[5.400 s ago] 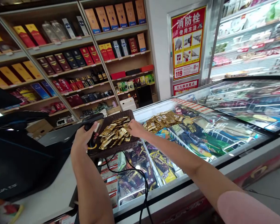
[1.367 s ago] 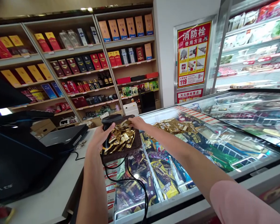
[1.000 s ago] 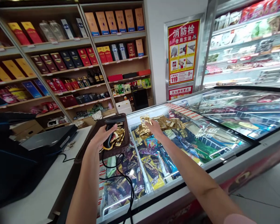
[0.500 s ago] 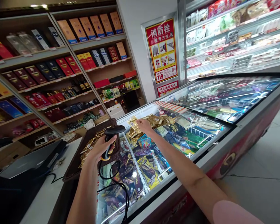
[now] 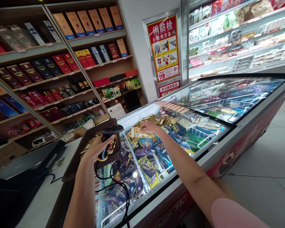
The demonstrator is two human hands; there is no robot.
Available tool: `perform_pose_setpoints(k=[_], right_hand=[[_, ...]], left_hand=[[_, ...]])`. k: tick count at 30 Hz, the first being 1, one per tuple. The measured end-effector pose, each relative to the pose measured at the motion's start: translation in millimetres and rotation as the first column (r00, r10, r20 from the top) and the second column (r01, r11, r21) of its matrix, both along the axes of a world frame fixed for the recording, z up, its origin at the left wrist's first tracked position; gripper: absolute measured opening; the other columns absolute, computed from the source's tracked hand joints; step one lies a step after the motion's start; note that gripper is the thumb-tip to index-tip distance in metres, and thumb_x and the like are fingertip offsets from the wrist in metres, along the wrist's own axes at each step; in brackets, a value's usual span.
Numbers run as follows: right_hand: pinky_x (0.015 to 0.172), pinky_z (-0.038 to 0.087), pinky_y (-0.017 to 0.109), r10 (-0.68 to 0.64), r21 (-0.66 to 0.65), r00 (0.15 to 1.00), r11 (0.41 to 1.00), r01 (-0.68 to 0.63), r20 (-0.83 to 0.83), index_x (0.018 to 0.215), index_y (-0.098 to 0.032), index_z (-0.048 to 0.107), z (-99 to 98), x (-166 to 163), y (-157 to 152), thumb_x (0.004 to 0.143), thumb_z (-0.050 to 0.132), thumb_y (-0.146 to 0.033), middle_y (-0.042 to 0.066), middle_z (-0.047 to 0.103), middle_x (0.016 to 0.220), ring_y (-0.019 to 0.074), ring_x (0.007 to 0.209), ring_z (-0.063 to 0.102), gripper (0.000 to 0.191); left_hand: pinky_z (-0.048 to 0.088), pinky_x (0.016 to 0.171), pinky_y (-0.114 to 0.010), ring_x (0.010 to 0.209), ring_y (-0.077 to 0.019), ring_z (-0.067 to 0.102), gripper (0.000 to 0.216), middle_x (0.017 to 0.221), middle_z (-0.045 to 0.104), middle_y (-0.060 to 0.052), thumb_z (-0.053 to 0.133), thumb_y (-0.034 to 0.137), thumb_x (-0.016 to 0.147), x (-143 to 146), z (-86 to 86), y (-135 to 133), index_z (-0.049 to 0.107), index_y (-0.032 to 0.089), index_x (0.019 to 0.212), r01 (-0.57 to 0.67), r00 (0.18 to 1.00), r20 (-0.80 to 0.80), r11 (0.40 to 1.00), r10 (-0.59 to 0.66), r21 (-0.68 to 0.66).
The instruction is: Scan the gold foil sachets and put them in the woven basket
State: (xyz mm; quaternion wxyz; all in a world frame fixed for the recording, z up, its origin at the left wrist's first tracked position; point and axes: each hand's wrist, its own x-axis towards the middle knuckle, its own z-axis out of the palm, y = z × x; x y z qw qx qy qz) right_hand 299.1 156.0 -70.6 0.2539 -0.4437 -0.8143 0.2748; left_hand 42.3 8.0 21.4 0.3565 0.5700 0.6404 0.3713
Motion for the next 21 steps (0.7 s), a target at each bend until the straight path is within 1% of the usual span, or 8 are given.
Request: perform_pose_setpoints(k=[2, 3, 5, 7, 10, 14, 19, 21], right_hand=[[0.055, 0.033, 0.025, 0.166, -0.06, 0.975, 0.986, -0.158, 0.146, 0.062, -0.021, 0.07, -2.1, 7, 0, 0.075, 0.071, -0.028, -0.002, 0.061, 0.058, 0.0139, 0.054, 0.052, 0.014], [0.055, 0.035, 0.026, 0.177, -0.056, 0.96, 0.984, -0.169, 0.215, 0.058, -0.021, 0.07, -3.8, 8, 0, 0.071, 0.075, -0.025, -0.002, 0.061, 0.056, 0.0145, 0.053, 0.052, 0.014], [0.059, 0.039, 0.028, 0.088, 0.055, 0.947, 0.992, -0.11, 0.308, 0.053, -0.021, 0.069, -7.7, 5, -2, 0.063, 0.081, -0.018, 0.0, 0.062, 0.055, 0.0177, 0.057, 0.057, 0.016], [0.069, 0.044, 0.033, -0.043, 0.227, 0.947, 0.973, -0.031, 0.318, 0.056, -0.02, 0.071, -11.0, -3, -4, 0.062, 0.082, -0.011, 0.004, 0.068, 0.065, 0.0241, 0.073, 0.062, 0.015], [0.086, 0.043, 0.042, -0.127, 0.386, 0.956, 0.922, 0.015, 0.266, 0.069, -0.017, 0.076, -12.9, -25, -12, 0.077, 0.072, -0.01, 0.013, 0.072, 0.089, 0.0322, 0.099, 0.061, 0.011], [0.091, 0.044, 0.04, -0.062, 0.457, 0.977, 0.889, -0.04, 0.206, 0.089, -0.019, 0.078, -8.4, -73, -32, 0.094, 0.057, -0.023, 0.012, 0.073, 0.099, 0.0282, 0.101, 0.063, 0.022], [0.083, 0.048, 0.034, 0.075, 0.471, 0.973, 0.865, -0.172, 0.218, 0.094, -0.019, 0.075, 12.6, -159, -61, 0.097, 0.054, -0.027, 0.011, 0.072, 0.101, 0.0257, 0.098, 0.065, 0.023], [0.082, 0.049, 0.034, 0.14, 0.415, 0.958, 0.878, -0.237, 0.251, 0.097, -0.018, 0.075, 23.5, -197, -68, 0.095, 0.057, -0.03, 0.012, 0.072, 0.106, 0.0274, 0.104, 0.065, 0.022]], left_hand=[[0.04, 0.052, -0.026, 0.055, -0.0166, 0.057, 0.057, 0.06, 0.058, 0.001, 0.081, 0.065, 0.056, -8, 2.1, -2, 0.06, 0.019, 0.082, -0.023, 1.0, 0.022, 1.0, 0.022, 0.021], [0.04, 0.051, -0.026, 0.055, -0.0162, 0.057, 0.057, 0.06, 0.058, 0.002, 0.082, 0.064, 0.055, -13, 3.1, -2, 0.06, 0.019, 0.082, -0.036, 0.999, 0.028, 0.999, 0.035, 0.03], [0.039, 0.051, -0.025, 0.053, -0.0155, 0.056, 0.058, 0.058, 0.058, 0.002, 0.083, 0.063, 0.054, -24, 5.7, -5, 0.06, 0.019, 0.083, -0.077, 0.997, 0.025, 0.996, 0.076, 0.041], [0.039, 0.05, -0.024, 0.052, -0.015, 0.055, 0.057, 0.057, 0.057, 0.002, 0.083, 0.063, 0.054, -36, 9.4, -8, 0.059, 0.019, 0.082, -0.13, 0.991, 0.026, 0.991, 0.129, 0.045], [0.04, 0.05, -0.025, 0.052, -0.0152, 0.056, 0.058, 0.058, 0.057, 0.002, 0.083, 0.064, 0.052, -56, 15.6, -15, 0.059, 0.02, 0.081, -0.227, 0.973, 0.045, 0.972, 0.225, 0.06], [0.042, 0.051, -0.025, 0.056, -0.0149, 0.058, 0.064, 0.066, 0.06, 0.002, 0.084, 0.065, 0.051, -79, 21.5, -25, 0.06, 0.019, 0.087, -0.359, 0.93, 0.125, 0.925, 0.345, 0.121], [0.043, 0.053, -0.025, 0.058, -0.0139, 0.058, 0.064, 0.069, 0.061, 0.001, 0.081, 0.067, 0.056, -99, 23.2, -37, 0.062, 0.017, 0.09, -0.392, 0.914, 0.187, 0.904, 0.361, 0.169], [0.044, 0.053, -0.026, 0.058, -0.0144, 0.059, 0.062, 0.07, 0.062, 0.0, 0.082, 0.065, 0.055, -106, 22.6, -40, 0.062, 0.017, 0.089, -0.424, 0.899, 0.2, 0.889, 0.389, 0.174]])
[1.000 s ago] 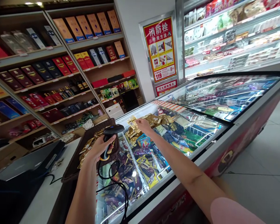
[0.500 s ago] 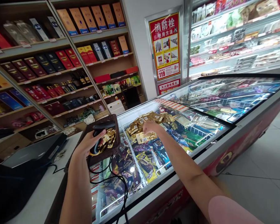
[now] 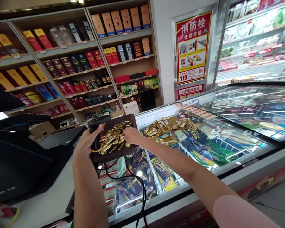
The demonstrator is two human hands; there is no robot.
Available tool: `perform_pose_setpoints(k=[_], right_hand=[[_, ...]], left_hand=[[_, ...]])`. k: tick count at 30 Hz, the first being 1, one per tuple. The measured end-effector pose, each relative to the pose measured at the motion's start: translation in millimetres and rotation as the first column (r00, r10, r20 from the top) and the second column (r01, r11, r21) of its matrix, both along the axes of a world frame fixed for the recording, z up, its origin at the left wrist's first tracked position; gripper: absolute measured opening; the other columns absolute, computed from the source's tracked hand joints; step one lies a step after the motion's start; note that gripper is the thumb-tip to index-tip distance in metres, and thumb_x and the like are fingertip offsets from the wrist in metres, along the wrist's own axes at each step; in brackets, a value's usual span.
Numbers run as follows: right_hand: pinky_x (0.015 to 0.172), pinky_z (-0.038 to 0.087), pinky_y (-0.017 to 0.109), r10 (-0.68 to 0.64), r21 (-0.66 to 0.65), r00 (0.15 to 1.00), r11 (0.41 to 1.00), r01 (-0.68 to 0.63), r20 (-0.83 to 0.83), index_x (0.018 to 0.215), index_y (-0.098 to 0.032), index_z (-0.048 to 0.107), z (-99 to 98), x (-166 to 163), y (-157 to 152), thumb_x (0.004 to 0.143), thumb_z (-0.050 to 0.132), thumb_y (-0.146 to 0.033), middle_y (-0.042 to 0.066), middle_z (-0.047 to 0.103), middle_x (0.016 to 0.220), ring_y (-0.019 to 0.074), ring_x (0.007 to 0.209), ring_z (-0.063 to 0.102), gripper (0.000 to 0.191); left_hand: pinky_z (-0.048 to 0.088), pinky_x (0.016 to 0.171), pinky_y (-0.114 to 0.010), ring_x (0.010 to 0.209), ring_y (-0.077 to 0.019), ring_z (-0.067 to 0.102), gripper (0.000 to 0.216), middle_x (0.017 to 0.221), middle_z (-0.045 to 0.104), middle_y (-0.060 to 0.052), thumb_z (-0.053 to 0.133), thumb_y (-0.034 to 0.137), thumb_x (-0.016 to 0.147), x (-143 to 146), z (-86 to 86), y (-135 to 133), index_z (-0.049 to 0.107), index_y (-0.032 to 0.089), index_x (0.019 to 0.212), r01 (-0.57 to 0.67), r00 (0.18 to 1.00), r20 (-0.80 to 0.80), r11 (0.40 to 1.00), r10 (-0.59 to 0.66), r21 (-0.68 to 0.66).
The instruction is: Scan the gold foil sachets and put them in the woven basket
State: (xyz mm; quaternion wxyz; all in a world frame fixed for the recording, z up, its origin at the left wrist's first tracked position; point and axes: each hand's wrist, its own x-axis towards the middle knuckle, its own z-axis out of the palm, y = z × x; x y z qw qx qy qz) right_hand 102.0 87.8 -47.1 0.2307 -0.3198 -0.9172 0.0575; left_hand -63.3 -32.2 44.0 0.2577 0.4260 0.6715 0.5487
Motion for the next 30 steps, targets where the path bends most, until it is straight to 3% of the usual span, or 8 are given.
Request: perform_pose_setpoints(k=[4, 7, 12, 16, 20, 23, 25, 30], right_hand=[[0.085, 0.051, 0.039, -0.115, -0.226, 0.989, 0.965, 0.133, 0.092, 0.103, -0.015, 0.076, 13.5, -73, -7, 0.094, 0.053, -0.054, 0.018, 0.072, 0.109, 0.0336, 0.11, 0.064, 0.046], [0.095, 0.048, 0.045, -0.218, -0.286, 0.971, 0.928, 0.239, 0.101, 0.119, -0.011, 0.07, 13.8, -110, -11, 0.083, 0.058, -0.07, 0.024, 0.059, 0.133, 0.0389, 0.127, 0.052, 0.07], [0.098, 0.046, 0.044, -0.282, -0.384, 0.954, 0.874, 0.298, 0.099, 0.123, -0.011, 0.064, 9.4, -116, -10, 0.057, 0.09, -0.042, 0.023, 0.059, 0.132, 0.038, 0.127, 0.052, 0.078], [0.079, 0.05, 0.032, -0.353, -0.523, 0.931, 0.813, 0.256, -0.093, 0.119, -0.015, 0.062, 3.8, -73, 7, 0.061, 0.084, -0.019, 0.013, 0.071, 0.112, 0.0282, 0.102, 0.067, 0.063], [0.069, 0.046, 0.026, -0.353, -0.612, 0.776, 0.789, -0.054, -0.523, 0.089, -0.017, 0.066, -2.4, -2, 28, 0.07, 0.074, -0.023, 0.002, 0.068, 0.085, 0.0171, 0.078, 0.063, 0.021], [0.067, 0.047, 0.025, -0.339, -0.552, 0.558, 0.788, -0.271, -0.757, 0.081, -0.019, 0.062, -5.1, 58, 36, 0.074, 0.071, -0.036, -0.001, 0.063, 0.077, 0.0143, 0.071, 0.06, 0.021], [0.059, 0.045, 0.025, -0.334, -0.501, 0.456, 0.805, -0.317, -0.825, 0.077, -0.021, 0.056, -8.4, 97, 39, 0.076, 0.068, -0.045, -0.002, 0.059, 0.07, 0.0136, 0.062, 0.056, 0.027], [0.046, 0.031, 0.025, -0.42, -0.573, 0.476, 0.783, -0.24, -0.773, 0.078, -0.023, 0.054, -31.8, 165, 46, 0.079, 0.063, -0.057, -0.007, 0.044, 0.053, 0.012, 0.046, 0.04, 0.035]], left_hand=[[0.045, 0.054, -0.027, 0.059, -0.0171, 0.061, 0.059, 0.067, 0.062, -0.001, 0.081, 0.065, 0.058, -10, -0.6, -5, 0.062, 0.018, 0.088, -0.047, 0.999, -0.002, 0.998, 0.047, 0.03], [0.048, 0.056, -0.029, 0.06, -0.0189, 0.062, 0.057, 0.064, 0.062, -0.001, 0.079, 0.065, 0.06, -10, -0.6, -6, 0.063, 0.018, 0.087, -0.055, 0.998, -0.021, 0.998, 0.056, 0.034], [0.046, 0.053, -0.027, 0.056, -0.0165, 0.059, 0.06, 0.063, 0.062, -0.001, 0.079, 0.066, 0.059, -6, -2.4, -4, 0.063, 0.016, 0.088, -0.005, 0.999, -0.04, 0.999, 0.007, 0.052], [0.044, 0.052, -0.026, 0.056, -0.0162, 0.059, 0.063, 0.064, 0.062, -0.001, 0.079, 0.068, 0.058, 3, -0.9, 0, 0.063, 0.016, 0.089, 0.035, 0.998, -0.06, 0.998, -0.031, 0.06], [0.042, 0.052, -0.025, 0.055, -0.0159, 0.058, 0.063, 0.06, 0.06, 0.0, 0.08, 0.069, 0.056, 21, 3.7, 5, 0.061, 0.017, 0.086, 0.07, 0.995, -0.078, 0.998, -0.07, 0.007], [0.04, 0.051, -0.024, 0.053, -0.0149, 0.057, 0.061, 0.058, 0.059, 0.002, 0.08, 0.068, 0.056, 40, 2.8, 13, 0.057, 0.019, 0.083, 0.139, 0.988, -0.07, 0.99, -0.14, -0.027], [0.04, 0.051, -0.024, 0.052, -0.0147, 0.057, 0.059, 0.058, 0.058, 0.003, 0.08, 0.067, 0.056, 53, -1.6, 19, 0.056, 0.019, 0.082, 0.19, 0.979, -0.071, 0.98, -0.193, -0.055], [0.038, 0.05, -0.023, 0.053, -0.0135, 0.055, 0.055, 0.059, 0.059, 0.002, 0.075, 0.066, 0.065, 89, -18.0, 33, 0.058, 0.019, 0.088, 0.413, 0.897, -0.1, 0.896, -0.431, -0.16]])
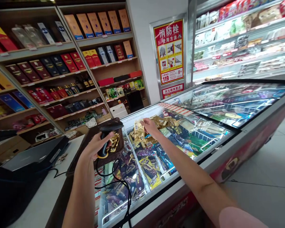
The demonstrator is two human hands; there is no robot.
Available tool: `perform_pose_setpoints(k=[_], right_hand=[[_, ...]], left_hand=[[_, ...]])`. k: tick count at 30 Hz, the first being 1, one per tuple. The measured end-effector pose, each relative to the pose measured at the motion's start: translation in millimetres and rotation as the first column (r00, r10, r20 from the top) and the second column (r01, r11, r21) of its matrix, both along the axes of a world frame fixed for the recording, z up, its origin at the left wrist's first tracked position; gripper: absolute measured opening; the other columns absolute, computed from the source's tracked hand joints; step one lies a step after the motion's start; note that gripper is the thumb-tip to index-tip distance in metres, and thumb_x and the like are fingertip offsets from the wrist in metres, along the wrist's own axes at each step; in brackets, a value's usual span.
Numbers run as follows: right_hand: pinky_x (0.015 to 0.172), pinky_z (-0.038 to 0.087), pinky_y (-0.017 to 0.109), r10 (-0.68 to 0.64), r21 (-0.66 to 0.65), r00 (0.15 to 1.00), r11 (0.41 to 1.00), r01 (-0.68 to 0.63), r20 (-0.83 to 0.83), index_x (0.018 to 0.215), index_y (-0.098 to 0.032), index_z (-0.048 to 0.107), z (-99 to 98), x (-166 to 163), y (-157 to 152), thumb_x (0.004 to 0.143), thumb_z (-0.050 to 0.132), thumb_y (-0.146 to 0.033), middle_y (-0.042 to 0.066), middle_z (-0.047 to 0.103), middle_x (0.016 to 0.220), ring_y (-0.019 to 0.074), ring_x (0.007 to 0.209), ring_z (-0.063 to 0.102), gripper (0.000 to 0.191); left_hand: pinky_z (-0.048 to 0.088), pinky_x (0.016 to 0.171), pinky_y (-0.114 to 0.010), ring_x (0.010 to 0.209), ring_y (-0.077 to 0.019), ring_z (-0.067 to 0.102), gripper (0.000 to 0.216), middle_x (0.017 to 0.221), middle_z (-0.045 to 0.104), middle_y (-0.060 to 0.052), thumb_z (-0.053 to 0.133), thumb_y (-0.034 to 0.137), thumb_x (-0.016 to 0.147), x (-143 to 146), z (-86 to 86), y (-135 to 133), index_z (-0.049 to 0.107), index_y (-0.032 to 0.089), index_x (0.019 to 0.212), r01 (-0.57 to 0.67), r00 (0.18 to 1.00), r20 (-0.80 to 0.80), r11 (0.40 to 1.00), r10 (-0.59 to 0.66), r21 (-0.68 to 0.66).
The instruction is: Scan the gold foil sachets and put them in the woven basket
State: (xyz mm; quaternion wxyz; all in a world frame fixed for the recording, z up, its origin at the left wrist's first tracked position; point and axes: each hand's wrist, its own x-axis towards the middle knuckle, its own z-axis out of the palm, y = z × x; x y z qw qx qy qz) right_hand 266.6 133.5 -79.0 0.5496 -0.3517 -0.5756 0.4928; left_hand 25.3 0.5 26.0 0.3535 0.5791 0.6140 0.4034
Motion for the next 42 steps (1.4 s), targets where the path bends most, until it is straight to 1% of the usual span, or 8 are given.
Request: perform_pose_setpoints(k=[3, 6, 15, 22, 29, 33, 38, 42], right_hand=[[0.051, 0.03, 0.025, -0.035, -0.035, 0.999, 0.999, 0.036, 0.037, 0.078, -0.021, 0.059, -16.6, 18, 10, 0.078, 0.062, -0.058, -0.006, 0.045, 0.058, 0.0117, 0.052, 0.038, 0.037], [0.055, 0.029, 0.025, -0.06, -0.036, 0.996, 0.997, 0.062, 0.059, 0.08, -0.019, 0.064, -22.7, 26, 18, 0.076, 0.063, -0.055, -0.005, 0.045, 0.061, 0.0123, 0.057, 0.038, 0.036], [0.055, 0.025, 0.026, -0.056, -0.063, 0.998, 0.996, 0.057, 0.025, 0.077, -0.018, 0.062, -8.9, 32, 11, 0.077, 0.062, -0.053, -0.006, 0.038, 0.059, 0.0115, 0.056, 0.032, 0.034], [0.057, 0.029, 0.026, -0.059, -0.037, 0.998, 0.998, 0.058, -0.017, 0.074, -0.018, 0.062, -9.3, 33, 10, 0.076, 0.064, -0.05, -0.004, 0.046, 0.063, 0.012, 0.06, 0.038, 0.032], [0.055, 0.028, 0.025, -0.063, -0.036, 0.998, 0.997, 0.064, 0.031, 0.074, -0.018, 0.061, -4.7, 35, 6, 0.077, 0.061, -0.051, -0.005, 0.043, 0.06, 0.011, 0.057, 0.035, 0.033], [0.054, 0.029, 0.024, -0.092, 0.035, 0.987, 0.996, 0.088, 0.129, 0.071, -0.019, 0.059, -8.3, 47, 14, 0.079, 0.059, -0.05, -0.005, 0.044, 0.058, 0.0115, 0.056, 0.037, 0.032], [0.054, 0.035, 0.025, -0.27, -0.012, 0.834, 0.949, 0.314, 0.481, 0.07, -0.02, 0.062, -15.5, 75, 29, 0.085, 0.055, -0.04, -0.001, 0.051, 0.057, 0.0145, 0.056, 0.047, 0.026], [0.06, 0.042, 0.029, -0.356, -0.049, 0.704, 0.873, 0.484, 0.614, 0.076, -0.015, 0.067, -23.3, 98, 42, 0.087, 0.054, -0.025, 0.007, 0.059, 0.059, 0.0209, 0.063, 0.059, 0.02]], left_hand=[[0.039, 0.052, -0.023, 0.055, -0.0137, 0.055, 0.052, 0.06, 0.059, 0.002, 0.075, 0.064, 0.068, 18, -4.2, 1, 0.059, 0.019, 0.088, 0.12, 0.99, -0.062, 0.989, -0.125, -0.082], [0.041, 0.054, -0.024, 0.058, -0.0149, 0.057, 0.05, 0.061, 0.06, 0.001, 0.075, 0.063, 0.068, 29, -3.7, 0, 0.059, 0.019, 0.086, 0.149, 0.977, -0.132, 0.979, -0.167, -0.136], [0.036, 0.048, -0.023, 0.055, -0.0149, 0.055, 0.051, 0.06, 0.061, 0.001, 0.073, 0.066, 0.067, 35, -9.0, 6, 0.059, 0.02, 0.084, 0.138, 0.954, -0.238, 0.972, -0.182, -0.188], [0.04, 0.051, -0.025, 0.056, -0.0157, 0.056, 0.052, 0.059, 0.06, 0.001, 0.074, 0.066, 0.065, 38, -9.4, 6, 0.059, 0.02, 0.082, 0.144, 0.961, -0.209, 0.973, -0.182, -0.183], [0.04, 0.052, -0.026, 0.055, -0.0168, 0.056, 0.052, 0.058, 0.058, 0.002, 0.076, 0.066, 0.061, 41, -7.1, 4, 0.059, 0.021, 0.078, 0.129, 0.967, -0.196, 0.978, -0.16, -0.166], [0.041, 0.052, -0.026, 0.056, -0.0165, 0.056, 0.052, 0.059, 0.06, 0.001, 0.075, 0.067, 0.063, 40, -6.4, 4, 0.059, 0.02, 0.078, 0.136, 0.963, -0.211, 0.978, -0.168, -0.159], [0.041, 0.053, -0.026, 0.057, -0.0169, 0.058, 0.053, 0.062, 0.062, 0.0, 0.075, 0.067, 0.063, 36, -4.5, 4, 0.06, 0.019, 0.081, 0.118, 0.966, -0.212, 0.98, -0.151, -0.157], [0.04, 0.053, -0.024, 0.056, -0.0155, 0.057, 0.052, 0.06, 0.06, 0.001, 0.075, 0.066, 0.064, 27, -1.0, 3, 0.06, 0.019, 0.08, 0.112, 0.973, -0.186, 0.982, -0.14, -0.149]])
